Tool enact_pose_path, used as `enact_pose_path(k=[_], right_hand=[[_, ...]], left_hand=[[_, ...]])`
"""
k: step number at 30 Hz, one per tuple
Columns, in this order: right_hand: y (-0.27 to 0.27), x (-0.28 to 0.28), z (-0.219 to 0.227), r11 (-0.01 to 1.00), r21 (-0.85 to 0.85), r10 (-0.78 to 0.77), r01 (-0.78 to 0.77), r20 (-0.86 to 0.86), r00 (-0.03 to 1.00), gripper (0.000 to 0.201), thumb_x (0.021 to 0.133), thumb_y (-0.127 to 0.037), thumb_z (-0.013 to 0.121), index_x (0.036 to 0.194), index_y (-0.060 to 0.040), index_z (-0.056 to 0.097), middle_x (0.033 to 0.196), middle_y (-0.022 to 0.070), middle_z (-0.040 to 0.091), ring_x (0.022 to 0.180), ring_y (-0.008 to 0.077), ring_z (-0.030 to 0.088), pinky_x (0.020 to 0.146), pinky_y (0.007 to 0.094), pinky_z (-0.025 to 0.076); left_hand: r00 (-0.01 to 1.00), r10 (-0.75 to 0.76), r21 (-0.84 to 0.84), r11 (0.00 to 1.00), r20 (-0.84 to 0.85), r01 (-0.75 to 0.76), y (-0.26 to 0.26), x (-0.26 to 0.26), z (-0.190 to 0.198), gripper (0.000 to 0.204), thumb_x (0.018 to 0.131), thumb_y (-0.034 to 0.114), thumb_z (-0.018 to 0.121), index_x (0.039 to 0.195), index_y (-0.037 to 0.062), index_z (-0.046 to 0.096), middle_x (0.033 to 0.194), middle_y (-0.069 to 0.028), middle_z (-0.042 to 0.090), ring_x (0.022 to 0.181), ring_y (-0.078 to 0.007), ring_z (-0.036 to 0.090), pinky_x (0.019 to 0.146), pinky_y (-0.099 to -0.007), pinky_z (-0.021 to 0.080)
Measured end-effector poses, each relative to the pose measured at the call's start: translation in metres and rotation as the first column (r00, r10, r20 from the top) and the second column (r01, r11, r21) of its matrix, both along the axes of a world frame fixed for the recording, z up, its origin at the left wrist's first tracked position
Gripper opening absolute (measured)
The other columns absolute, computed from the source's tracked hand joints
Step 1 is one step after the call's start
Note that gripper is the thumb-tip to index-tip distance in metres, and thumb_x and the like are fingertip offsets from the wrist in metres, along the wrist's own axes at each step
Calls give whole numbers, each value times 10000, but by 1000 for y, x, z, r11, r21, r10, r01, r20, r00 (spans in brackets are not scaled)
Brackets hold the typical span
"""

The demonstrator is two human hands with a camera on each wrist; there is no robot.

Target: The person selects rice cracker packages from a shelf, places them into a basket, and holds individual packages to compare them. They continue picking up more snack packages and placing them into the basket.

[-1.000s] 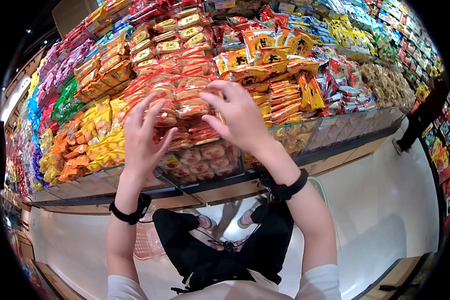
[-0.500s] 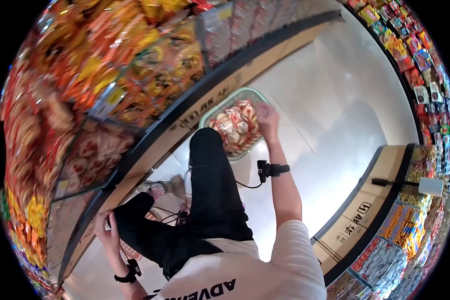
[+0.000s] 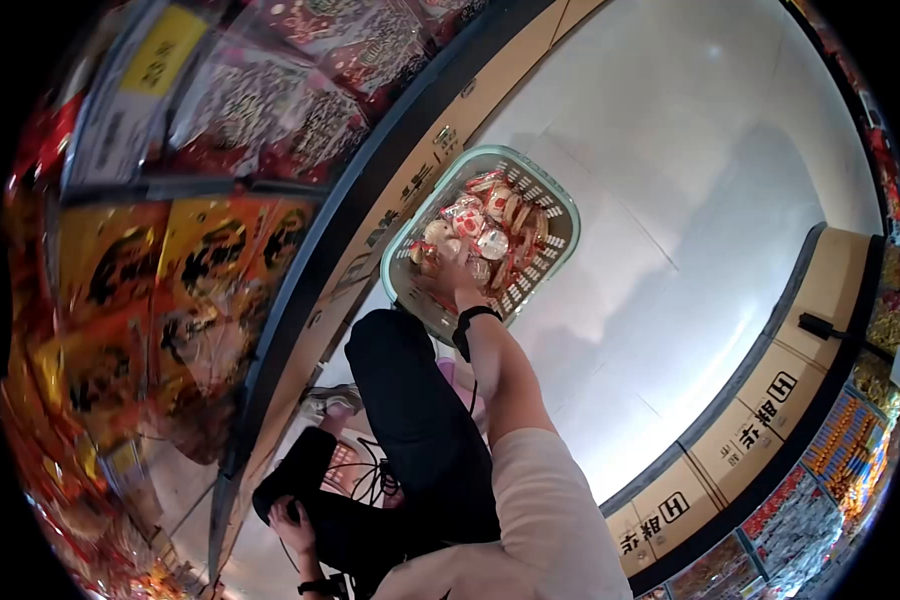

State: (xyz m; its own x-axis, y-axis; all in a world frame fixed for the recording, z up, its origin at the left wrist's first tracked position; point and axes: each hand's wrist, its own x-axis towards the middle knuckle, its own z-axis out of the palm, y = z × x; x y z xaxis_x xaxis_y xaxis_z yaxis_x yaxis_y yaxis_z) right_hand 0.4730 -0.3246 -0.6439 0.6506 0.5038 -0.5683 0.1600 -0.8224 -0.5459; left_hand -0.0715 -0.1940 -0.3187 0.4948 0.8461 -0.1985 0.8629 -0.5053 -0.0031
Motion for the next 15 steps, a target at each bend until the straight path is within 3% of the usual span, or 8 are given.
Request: enact_pose_path(k=[1,3,5,6,10,12,13,15], right_hand=[[5,0,-7,986,-63,159,-157,31,987,1029,801,-637,771,1609,-160,348,1645,231,352,1499,580,280,1242,689,135],[4,-7,-7,996,7,86,-86,12,996,942,801,-664,756,1520,-129,466,1575,182,476,1535,510,254,1198,768,36],[3,-7,4,998,35,-47,47,13,999,651,798,-457,821,1301,-94,623,1419,186,546,1483,469,283,1173,696,221],[2,-17,-17,998,48,-54,45,189,980,558,801,-401,811,1217,-86,614,1339,162,601,1447,408,345,1171,643,263],[-23,-9,-41,988,100,91,-122,267,959,539,836,-343,797,1262,-89,584,1315,212,602,1374,409,453,1147,571,360],[-39,-9,-75,840,339,-368,423,-216,904,492,859,-203,799,1276,-90,564,1267,178,627,1223,348,600,1055,458,486],[-49,-9,-62,841,344,-365,418,-210,907,492,859,-203,799,1276,-90,564,1267,178,627,1223,348,600,1055,458,486],[-73,-6,-26,566,539,-468,624,-412,781,543,855,-25,794,1335,-112,554,1170,123,675,1122,244,660,967,351,539]], left_hand=[[1000,-9,2,1000,-2,9,-2,3,2,182,912,190,686,1068,95,688,1152,-94,694,1127,-340,603,1002,-478,432],[999,-31,21,999,-24,31,-2,9,2,177,907,182,688,1063,98,690,1137,-88,699,1122,-334,603,1005,-476,429],[999,-43,36,998,-28,44,-2,12,-1,172,902,173,689,1058,100,692,1121,-82,704,1116,-328,604,1008,-475,427],[998,-35,42,998,-56,37,-2,15,-1,159,896,167,692,1041,102,698,1099,-76,708,1114,-325,603,1011,-473,425],[997,-16,57,998,-75,20,-1,21,-1,120,882,155,697,988,102,716,1045,-68,712,1116,-316,600,1014,-468,422],[998,-1,57,998,-66,4,-1,26,-3,114,879,159,699,974,101,721,1043,-68,711,1131,-311,595,1020,-465,415],[998,11,54,999,-68,-7,-2,27,-1,108,876,163,701,961,100,726,1042,-68,709,1146,-306,589,1025,-463,409],[998,-25,63,998,-58,29,-3,33,1,123,864,137,705,974,87,727,1047,-80,710,1114,-322,608,1003,-470,435]])
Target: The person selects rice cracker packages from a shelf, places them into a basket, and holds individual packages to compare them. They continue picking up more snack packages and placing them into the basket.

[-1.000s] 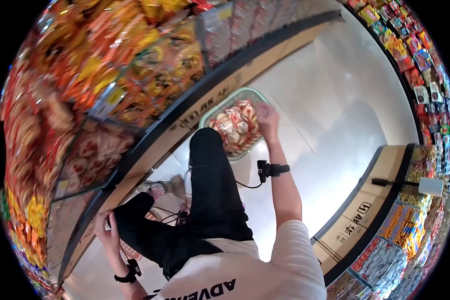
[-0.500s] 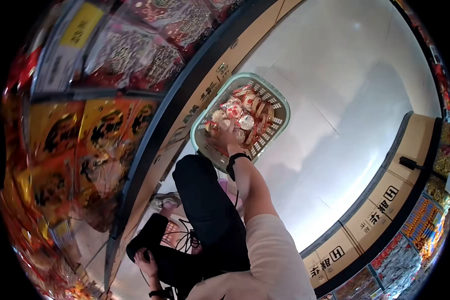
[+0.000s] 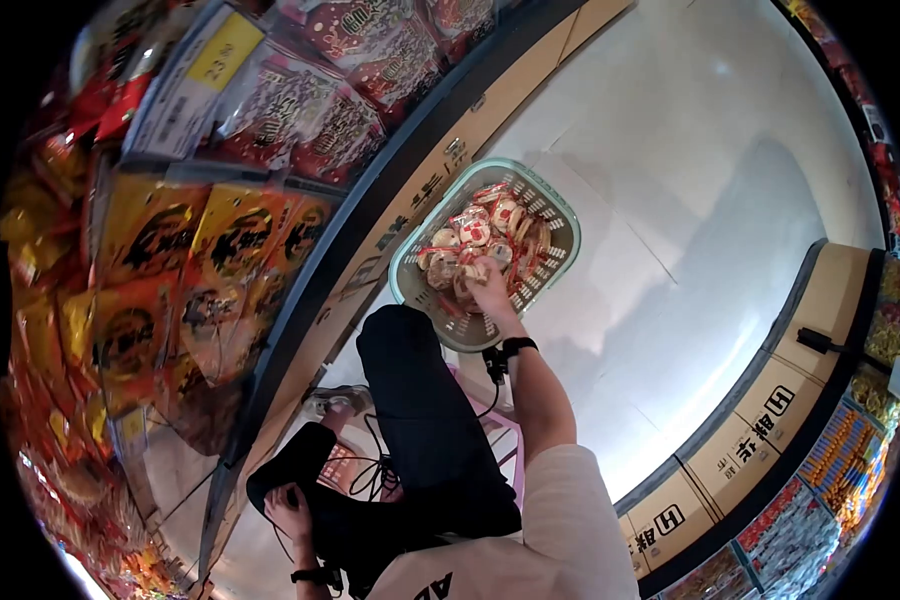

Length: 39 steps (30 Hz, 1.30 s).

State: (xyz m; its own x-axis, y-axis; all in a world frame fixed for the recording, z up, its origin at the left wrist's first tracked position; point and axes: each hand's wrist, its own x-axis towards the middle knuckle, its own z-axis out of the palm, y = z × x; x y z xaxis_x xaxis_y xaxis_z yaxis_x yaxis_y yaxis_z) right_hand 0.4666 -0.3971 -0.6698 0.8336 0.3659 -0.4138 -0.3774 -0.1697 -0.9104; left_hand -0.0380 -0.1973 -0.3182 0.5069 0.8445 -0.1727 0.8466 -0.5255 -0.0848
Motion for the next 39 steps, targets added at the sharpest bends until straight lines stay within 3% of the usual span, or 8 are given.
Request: enact_pose_path(k=[4,6,15,23,25,34,36,39], right_hand=[[-30,18,127,937,309,-74,162,-277,958,593,867,11,786,1393,-98,534,1276,96,643,1186,206,638,999,361,550],[-40,18,193,903,401,-41,155,-279,959,657,861,-4,790,1445,-99,504,1336,96,613,1212,211,632,1020,361,549],[-14,-92,433,653,669,497,-355,-24,867,794,812,11,849,1494,-41,445,1384,95,598,1294,188,588,1090,347,498],[15,-160,488,550,808,556,-209,-168,814,576,1042,-103,574,1566,-83,336,1421,168,566,1237,331,648,988,439,591],[19,-167,494,586,787,557,-194,-217,801,586,1021,-73,594,1543,-90,329,1351,202,609,1106,437,709,814,466,660],[43,-217,539,521,794,441,-313,63,895,567,913,74,725,1400,6,443,1242,126,639,1162,209,659,1015,345,545],[57,-237,538,611,703,387,-364,136,912,517,915,57,742,1364,24,488,1229,118,651,1153,193,660,1008,335,539],[77,-269,531,672,561,359,-483,324,875,470,958,-80,764,1363,50,564,1279,97,635,1175,179,622,1026,315,493]], left_hand=[[932,84,-214,977,353,-7,14,-1,-13,177,861,54,729,1038,44,732,1075,-120,711,981,-320,679,902,-427,528],[694,454,-547,831,559,-103,17,9,-21,202,1006,62,684,1191,-18,677,1110,-87,707,994,-155,675,919,-282,530],[472,569,-730,414,674,543,-71,218,126,450,1000,78,715,1405,-12,540,1341,-120,648,1194,-173,630,1016,-336,520],[-74,765,-648,588,640,484,-71,163,175,363,1063,184,632,1372,18,537,1265,-109,693,1102,-173,702,956,-337,581],[-100,728,-621,640,678,454,-60,140,177,339,1072,186,620,1360,26,539,1264,-106,694,1099,-168,701,938,-327,579],[-73,679,-594,684,730,423,-63,110,199,401,1089,123,573,1450,2,446,1370,-138,627,1236,-205,640,1070,-376,525],[-214,672,-503,695,709,515,-67,115,182,396,1112,276,545,1425,46,465,1335,-83,660,1097,-81,666,795,-230,545],[-198,538,-394,779,819,488,-71,117,183,522,1091,249,589,1497,22,351,1390,-122,583,1251,-204,617,1078,-356,504]])
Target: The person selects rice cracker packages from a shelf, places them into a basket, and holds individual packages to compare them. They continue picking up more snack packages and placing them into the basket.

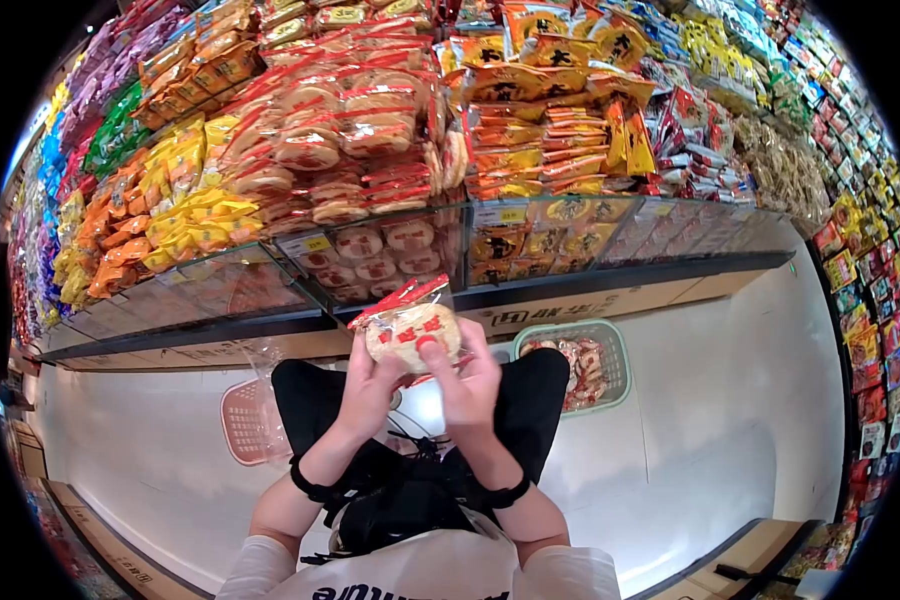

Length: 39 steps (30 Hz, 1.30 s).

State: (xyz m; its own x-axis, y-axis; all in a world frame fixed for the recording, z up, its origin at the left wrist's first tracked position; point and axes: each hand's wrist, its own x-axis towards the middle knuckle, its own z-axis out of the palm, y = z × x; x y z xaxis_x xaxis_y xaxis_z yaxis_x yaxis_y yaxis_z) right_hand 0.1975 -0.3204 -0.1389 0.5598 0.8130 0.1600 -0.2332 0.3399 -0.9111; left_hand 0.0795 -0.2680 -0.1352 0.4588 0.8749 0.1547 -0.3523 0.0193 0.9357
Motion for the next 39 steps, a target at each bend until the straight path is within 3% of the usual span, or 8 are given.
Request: enact_pose_path(k=[7,11,15,17,25,32,34,39], right_hand=[[24,27,54,928,74,339,-365,238,910,812,947,-11,748,1618,-5,291,1433,124,571,1322,181,550,1144,352,424],[55,67,110,907,13,322,-422,626,711,679,873,16,790,1486,-47,507,1383,82,605,1225,182,619,1073,348,494],[116,88,139,953,166,50,-255,742,669,617,761,83,723,1352,-27,586,1206,82,694,1133,184,656,996,343,523],[146,101,141,941,117,164,-316,659,734,602,751,102,688,1333,-22,598,1241,92,682,1138,182,652,1002,340,520],[167,111,146,975,181,-107,-130,892,438,531,772,43,671,1296,-34,635,1155,143,681,1077,263,685,924,375,569],[155,120,144,987,147,-98,-70,881,464,495,783,23,685,1264,-61,604,1091,131,704,1050,318,699,900,410,571],[153,117,144,975,218,-212,-36,968,136,457,798,7,706,1237,-62,597,1107,113,688,1061,339,679,883,432,569],[153,103,154,951,298,-300,-79,954,-9,335,850,-46,711,1172,-82,624,1111,75,652,1058,310,661,835,428,568]], left_hand=[[982,-73,247,962,-176,116,43,-21,53,543,1041,154,672,1450,-3,350,1356,-115,570,1234,-174,596,1062,-341,490],[904,248,783,607,-348,135,79,-20,104,629,889,216,811,1383,-1,486,1302,-188,523,1200,-351,530,1068,-438,413],[782,598,963,271,-176,9,110,-15,161,621,857,153,780,1416,25,542,1323,-177,587,1232,-355,542,1095,-447,405],[734,669,989,146,-118,26,135,-11,174,539,893,112,735,1407,54,584,1265,-157,643,1210,-365,567,1072,-457,414],[709,688,974,-16,-153,226,187,3,184,420,870,69,750,1276,169,715,1066,-58,702,1070,-294,650,987,-439,486],[742,657,988,31,-133,150,202,6,176,233,831,104,798,1052,114,724,990,-52,722,1003,-294,685,905,-437,531],[725,684,992,-21,-78,127,205,4,177,194,815,118,814,966,97,694,974,-47,722,1002,-287,688,915,-426,525],[703,706,984,-49,-88,172,203,6,186,204,785,143,840,891,85,676,951,-35,720,970,-280,690,925,-409,519]])
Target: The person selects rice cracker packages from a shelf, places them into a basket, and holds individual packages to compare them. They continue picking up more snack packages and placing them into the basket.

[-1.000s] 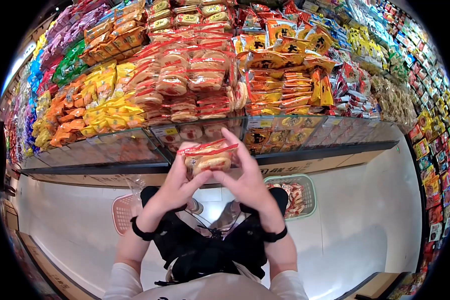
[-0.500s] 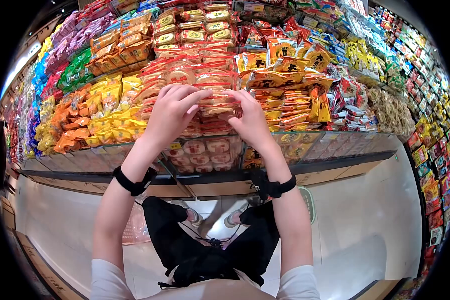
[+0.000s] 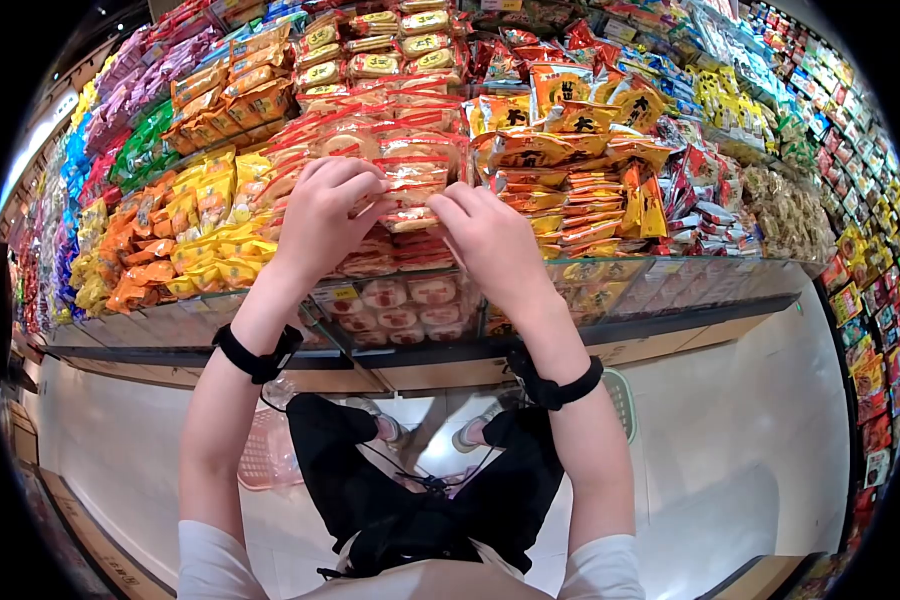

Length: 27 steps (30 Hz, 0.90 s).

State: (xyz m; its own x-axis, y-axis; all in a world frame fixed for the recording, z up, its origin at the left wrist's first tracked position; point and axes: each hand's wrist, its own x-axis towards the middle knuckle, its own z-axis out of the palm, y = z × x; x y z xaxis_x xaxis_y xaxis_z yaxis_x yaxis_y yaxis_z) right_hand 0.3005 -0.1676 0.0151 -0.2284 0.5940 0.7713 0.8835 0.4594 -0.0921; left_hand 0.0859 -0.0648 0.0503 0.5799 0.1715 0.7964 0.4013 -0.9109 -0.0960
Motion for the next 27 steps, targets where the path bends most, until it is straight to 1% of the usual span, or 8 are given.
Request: enact_pose_path(k=[2,8,12,16,21,23,24,27], right_hand=[[3,-4,0,999,-18,-43,46,136,990,252,872,-54,677,1118,-83,632,1035,76,638,992,297,671,786,420,575],[8,-4,-3,989,22,-145,143,135,980,236,850,-48,652,1082,-93,643,960,66,627,896,283,689,692,401,587],[5,-17,-6,986,50,-167,160,178,970,299,868,-62,635,1163,-112,634,946,74,618,876,272,695,671,385,584],[13,-5,-23,986,146,-96,78,123,988,339,878,-64,632,1207,-143,634,953,84,613,828,269,696,645,369,570],[14,-13,-25,982,145,-122,118,17,992,368,840,-43,667,1195,-141,658,1037,91,605,852,261,687,670,398,574],[13,-12,-24,992,99,-71,82,-111,991,387,842,-47,721,1213,-142,670,1090,76,581,844,244,669,681,404,575],[13,-12,-21,991,108,-68,79,-108,992,387,842,-47,721,1213,-142,670,1090,76,581,844,244,669,681,404,575],[10,-12,-17,991,121,-34,58,-197,980,338,916,-119,753,1243,-141,670,1129,57,569,849,229,661,691,394,576]], left_hand=[[1000,6,6,1000,-28,-6,2,2,1,216,773,156,850,874,83,673,948,-29,719,961,-273,689,928,-407,517],[996,-34,19,999,-81,36,2,1,9,134,788,167,835,867,88,760,922,-18,714,944,-238,676,921,-407,514],[992,-34,8,999,-123,36,3,1,10,110,815,155,814,901,88,797,932,-11,717,941,-235,675,938,-397,507],[984,-34,-8,999,-176,33,4,-1,13,127,828,153,805,939,92,810,955,-10,718,974,-232,669,948,-389,500],[976,-38,-49,998,-216,28,8,-5,17,140,864,131,780,987,69,805,1001,-37,719,1018,-251,663,969,-400,491],[969,-63,-137,990,-238,31,4,-11,18,291,859,62,739,1149,64,760,1110,-84,705,1105,-295,641,1013,-430,479],[970,-58,-129,991,-235,29,-2,-13,21,291,859,62,739,1149,64,760,1110,-84,705,1105,-295,641,1013,-430,479],[967,-61,-178,984,-246,16,-17,-20,24,637,752,0,628,1382,97,622,1286,-152,640,1247,-358,568,1098,-474,440]])
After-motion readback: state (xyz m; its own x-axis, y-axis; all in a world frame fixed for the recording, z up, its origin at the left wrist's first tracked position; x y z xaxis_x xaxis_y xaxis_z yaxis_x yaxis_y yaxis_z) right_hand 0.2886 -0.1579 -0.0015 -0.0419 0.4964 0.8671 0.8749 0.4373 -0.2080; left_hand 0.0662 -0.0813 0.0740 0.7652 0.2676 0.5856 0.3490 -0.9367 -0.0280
